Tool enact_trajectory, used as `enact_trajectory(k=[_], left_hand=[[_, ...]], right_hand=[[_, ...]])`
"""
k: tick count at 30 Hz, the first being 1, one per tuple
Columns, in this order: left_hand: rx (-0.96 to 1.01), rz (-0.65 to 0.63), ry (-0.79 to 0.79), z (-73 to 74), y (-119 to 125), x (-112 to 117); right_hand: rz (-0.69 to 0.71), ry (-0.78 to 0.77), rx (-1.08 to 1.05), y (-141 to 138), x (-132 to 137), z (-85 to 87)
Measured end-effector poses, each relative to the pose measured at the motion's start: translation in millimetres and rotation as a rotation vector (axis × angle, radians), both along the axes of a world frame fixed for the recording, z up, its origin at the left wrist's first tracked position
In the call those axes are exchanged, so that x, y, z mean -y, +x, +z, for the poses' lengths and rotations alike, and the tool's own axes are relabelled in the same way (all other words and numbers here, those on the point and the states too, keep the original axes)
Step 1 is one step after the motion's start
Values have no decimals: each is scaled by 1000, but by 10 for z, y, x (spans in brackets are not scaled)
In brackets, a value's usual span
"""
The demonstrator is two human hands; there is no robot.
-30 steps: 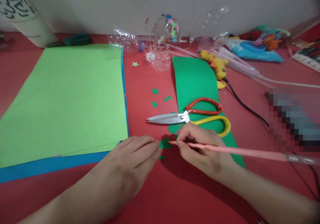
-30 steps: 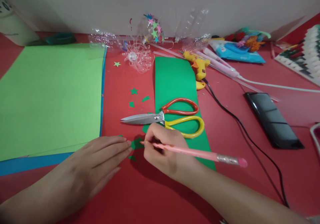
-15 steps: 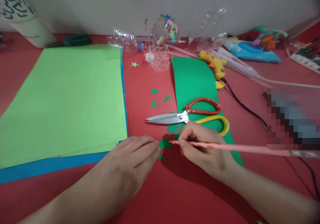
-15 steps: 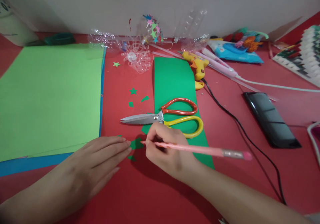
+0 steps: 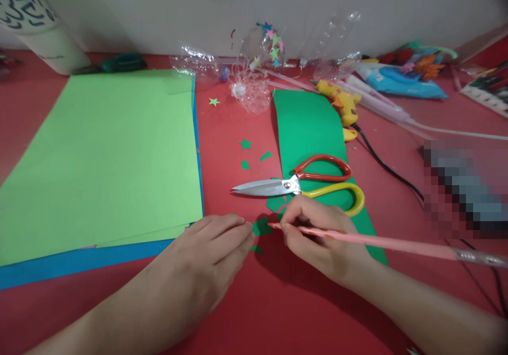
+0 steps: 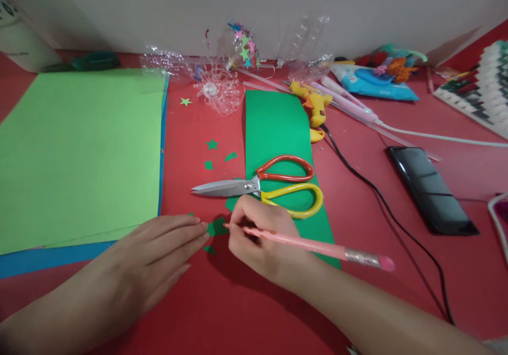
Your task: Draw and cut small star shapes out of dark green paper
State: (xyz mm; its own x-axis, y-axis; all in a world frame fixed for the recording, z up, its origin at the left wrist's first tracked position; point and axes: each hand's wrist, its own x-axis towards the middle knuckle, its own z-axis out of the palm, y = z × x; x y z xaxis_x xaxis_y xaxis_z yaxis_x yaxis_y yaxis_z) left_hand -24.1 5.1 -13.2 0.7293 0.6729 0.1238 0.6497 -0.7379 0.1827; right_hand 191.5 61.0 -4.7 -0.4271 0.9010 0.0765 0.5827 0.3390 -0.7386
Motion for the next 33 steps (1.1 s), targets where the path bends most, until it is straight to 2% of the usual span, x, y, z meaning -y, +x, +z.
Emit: enact_trajectory(k=[33], left_hand=[[12,-5,-23,9,3,-18]], right_hand=[[181,33,-9,11,21,-9]])
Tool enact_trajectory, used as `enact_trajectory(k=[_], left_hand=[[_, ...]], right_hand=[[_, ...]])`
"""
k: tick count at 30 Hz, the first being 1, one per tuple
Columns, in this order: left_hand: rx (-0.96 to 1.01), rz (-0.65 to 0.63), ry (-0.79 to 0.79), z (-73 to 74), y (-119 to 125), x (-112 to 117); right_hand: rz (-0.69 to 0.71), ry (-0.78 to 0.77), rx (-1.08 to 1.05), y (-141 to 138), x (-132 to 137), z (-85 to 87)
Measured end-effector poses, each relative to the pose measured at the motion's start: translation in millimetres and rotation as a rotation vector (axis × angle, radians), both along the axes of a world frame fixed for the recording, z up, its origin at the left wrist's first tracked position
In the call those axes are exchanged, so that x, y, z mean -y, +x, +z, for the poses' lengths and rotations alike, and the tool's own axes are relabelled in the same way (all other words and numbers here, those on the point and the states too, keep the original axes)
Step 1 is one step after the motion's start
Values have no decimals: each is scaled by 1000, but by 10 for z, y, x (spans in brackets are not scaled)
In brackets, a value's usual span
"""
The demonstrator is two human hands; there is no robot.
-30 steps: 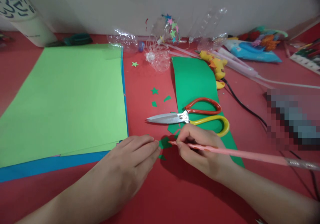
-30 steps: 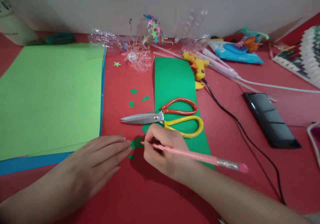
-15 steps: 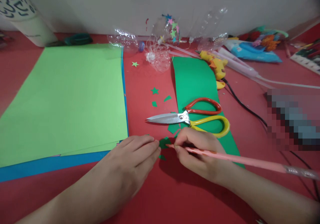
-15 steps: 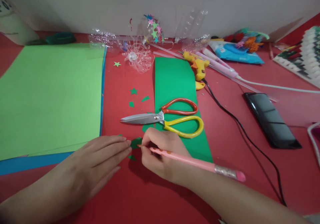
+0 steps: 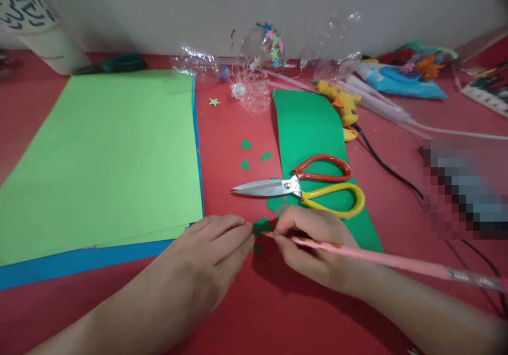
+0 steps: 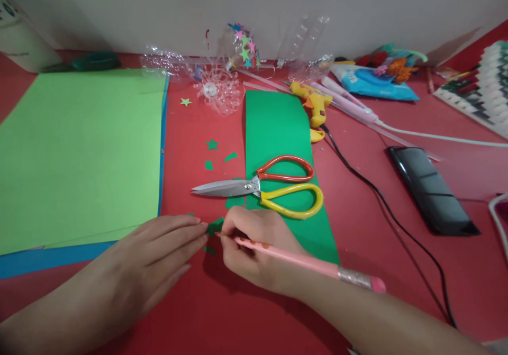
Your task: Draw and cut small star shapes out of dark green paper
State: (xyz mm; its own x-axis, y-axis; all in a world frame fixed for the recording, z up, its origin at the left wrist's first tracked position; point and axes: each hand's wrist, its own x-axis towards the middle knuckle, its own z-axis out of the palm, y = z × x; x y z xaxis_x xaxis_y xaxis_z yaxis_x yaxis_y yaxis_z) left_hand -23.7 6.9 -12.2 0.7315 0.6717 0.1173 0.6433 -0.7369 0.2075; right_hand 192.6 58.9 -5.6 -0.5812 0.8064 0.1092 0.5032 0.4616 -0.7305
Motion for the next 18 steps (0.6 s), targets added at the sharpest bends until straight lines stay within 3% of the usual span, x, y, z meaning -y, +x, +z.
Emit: enact_trajectory(k=[5,18], left_hand=[[-1,3,21,-6,-10,8],[-26,-8,-1,12,20,-13]], right_hand=[[-53,-23,0,-2,6,13],[-8,36,-44,-14,-16,-8]])
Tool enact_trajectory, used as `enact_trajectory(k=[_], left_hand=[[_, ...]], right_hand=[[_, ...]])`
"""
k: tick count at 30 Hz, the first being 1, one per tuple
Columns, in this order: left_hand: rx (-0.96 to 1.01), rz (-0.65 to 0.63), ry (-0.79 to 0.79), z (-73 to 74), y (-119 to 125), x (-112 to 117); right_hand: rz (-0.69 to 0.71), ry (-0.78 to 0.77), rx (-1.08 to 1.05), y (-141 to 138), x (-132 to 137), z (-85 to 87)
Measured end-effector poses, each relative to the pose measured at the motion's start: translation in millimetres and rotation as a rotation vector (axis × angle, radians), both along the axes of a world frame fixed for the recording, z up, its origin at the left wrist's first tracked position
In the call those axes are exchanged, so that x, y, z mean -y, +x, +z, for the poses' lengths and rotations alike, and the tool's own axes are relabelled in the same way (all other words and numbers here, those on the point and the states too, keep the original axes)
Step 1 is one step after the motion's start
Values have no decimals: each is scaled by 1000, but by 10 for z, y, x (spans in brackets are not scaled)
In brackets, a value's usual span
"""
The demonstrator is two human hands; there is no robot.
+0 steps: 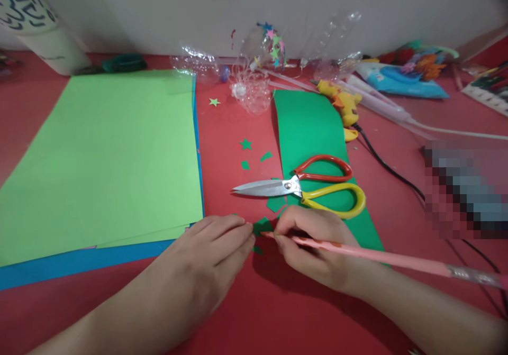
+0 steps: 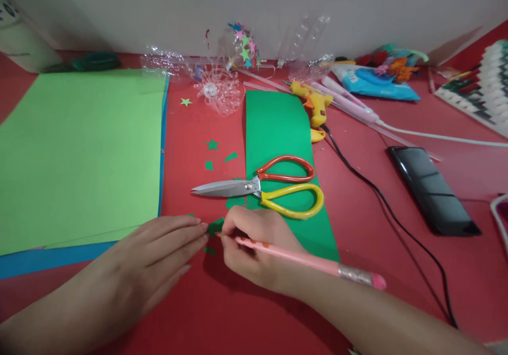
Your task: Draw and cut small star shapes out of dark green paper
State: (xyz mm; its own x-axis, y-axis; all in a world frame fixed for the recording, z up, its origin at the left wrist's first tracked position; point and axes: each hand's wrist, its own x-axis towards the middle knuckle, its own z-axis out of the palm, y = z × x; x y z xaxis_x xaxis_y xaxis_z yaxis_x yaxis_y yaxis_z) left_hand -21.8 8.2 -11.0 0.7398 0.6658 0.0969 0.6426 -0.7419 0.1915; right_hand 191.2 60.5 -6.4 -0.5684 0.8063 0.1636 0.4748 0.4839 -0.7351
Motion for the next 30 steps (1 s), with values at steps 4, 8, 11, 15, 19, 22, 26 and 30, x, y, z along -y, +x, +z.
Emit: enact_trajectory(k=[4,8,11,15,19,22,26,30], left_hand=[[17,18,-12,13,-11,18],[27,23,-5,2,-10,17],[43,26,8,3,0,2],[58,40,47,11,10,-6],[70,38,64,-4,18,-4],[120,59,47,-15,31,-23],[190,118,-43,12,57,-62],[274,195,-174,39,98,-84]], right_hand=[[-97,-102,-10,17,12,25],[-117,-107,-7,18,17,29],[-156,-54,-63,30,7,3],[-46,228,-63,79,-44,-40],[172,347,149,97,-93,-34],[249,331,207,69,-89,-13],[241,279,162,25,-59,-41],[187,230,65,16,-60,-115]])
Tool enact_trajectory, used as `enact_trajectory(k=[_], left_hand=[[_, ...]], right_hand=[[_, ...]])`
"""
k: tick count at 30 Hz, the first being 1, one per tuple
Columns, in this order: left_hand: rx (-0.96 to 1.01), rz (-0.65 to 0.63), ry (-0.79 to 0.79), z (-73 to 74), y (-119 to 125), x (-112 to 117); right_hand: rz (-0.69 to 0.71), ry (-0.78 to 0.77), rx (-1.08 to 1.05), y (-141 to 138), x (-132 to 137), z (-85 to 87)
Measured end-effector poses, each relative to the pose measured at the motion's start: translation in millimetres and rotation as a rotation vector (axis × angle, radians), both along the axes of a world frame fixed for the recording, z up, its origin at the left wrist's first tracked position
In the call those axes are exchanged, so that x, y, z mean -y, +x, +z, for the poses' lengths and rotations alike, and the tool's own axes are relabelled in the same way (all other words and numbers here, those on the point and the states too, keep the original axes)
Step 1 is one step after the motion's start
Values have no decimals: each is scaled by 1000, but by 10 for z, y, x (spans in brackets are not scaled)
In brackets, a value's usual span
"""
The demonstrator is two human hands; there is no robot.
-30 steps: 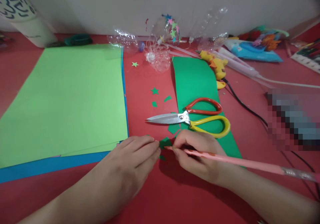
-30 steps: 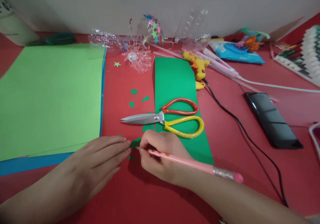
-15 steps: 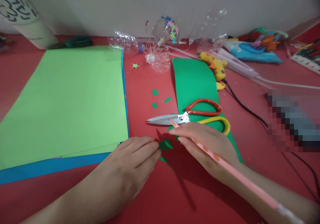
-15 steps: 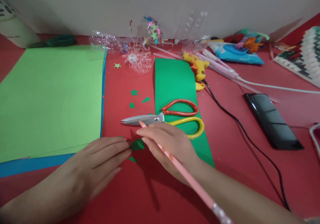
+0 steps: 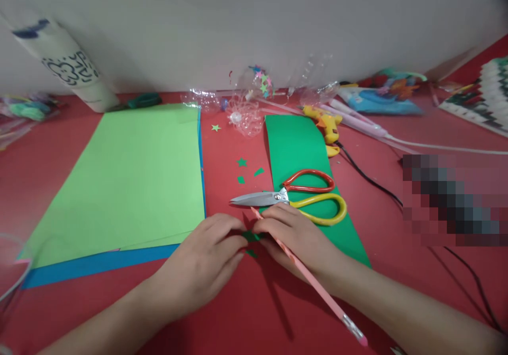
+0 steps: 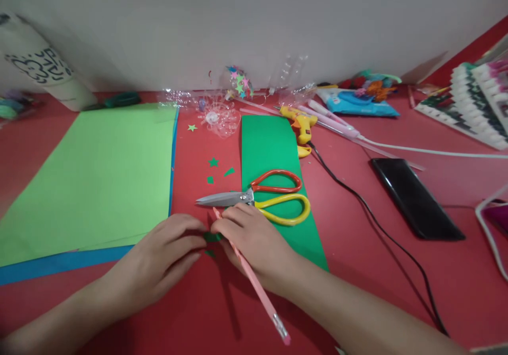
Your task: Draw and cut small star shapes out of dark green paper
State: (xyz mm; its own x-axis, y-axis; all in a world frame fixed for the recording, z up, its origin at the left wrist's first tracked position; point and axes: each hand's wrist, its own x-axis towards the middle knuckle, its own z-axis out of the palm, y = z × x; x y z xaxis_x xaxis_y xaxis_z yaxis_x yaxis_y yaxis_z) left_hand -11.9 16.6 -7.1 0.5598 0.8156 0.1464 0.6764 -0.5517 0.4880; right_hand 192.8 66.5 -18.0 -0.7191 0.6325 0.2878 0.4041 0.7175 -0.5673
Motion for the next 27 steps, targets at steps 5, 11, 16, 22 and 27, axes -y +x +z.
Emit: enact_trajectory(k=[5,11,16,22,27], left_hand=[[45,146,-80,5,87,-50],[-35,343,-209,80,259,-153],[-19,340,-223,96,333,-197],[7,357,-204,87,355,-165],[18,368,-195,70,359,-141]], right_hand=[[-121,-25,-195,49,-39,11],[-219,-1,-234,147,-131,138],[-222,15,-219,176,-174,136],[7,24,-90,138,-115,81],[81,6,-9,77,-45,21]])
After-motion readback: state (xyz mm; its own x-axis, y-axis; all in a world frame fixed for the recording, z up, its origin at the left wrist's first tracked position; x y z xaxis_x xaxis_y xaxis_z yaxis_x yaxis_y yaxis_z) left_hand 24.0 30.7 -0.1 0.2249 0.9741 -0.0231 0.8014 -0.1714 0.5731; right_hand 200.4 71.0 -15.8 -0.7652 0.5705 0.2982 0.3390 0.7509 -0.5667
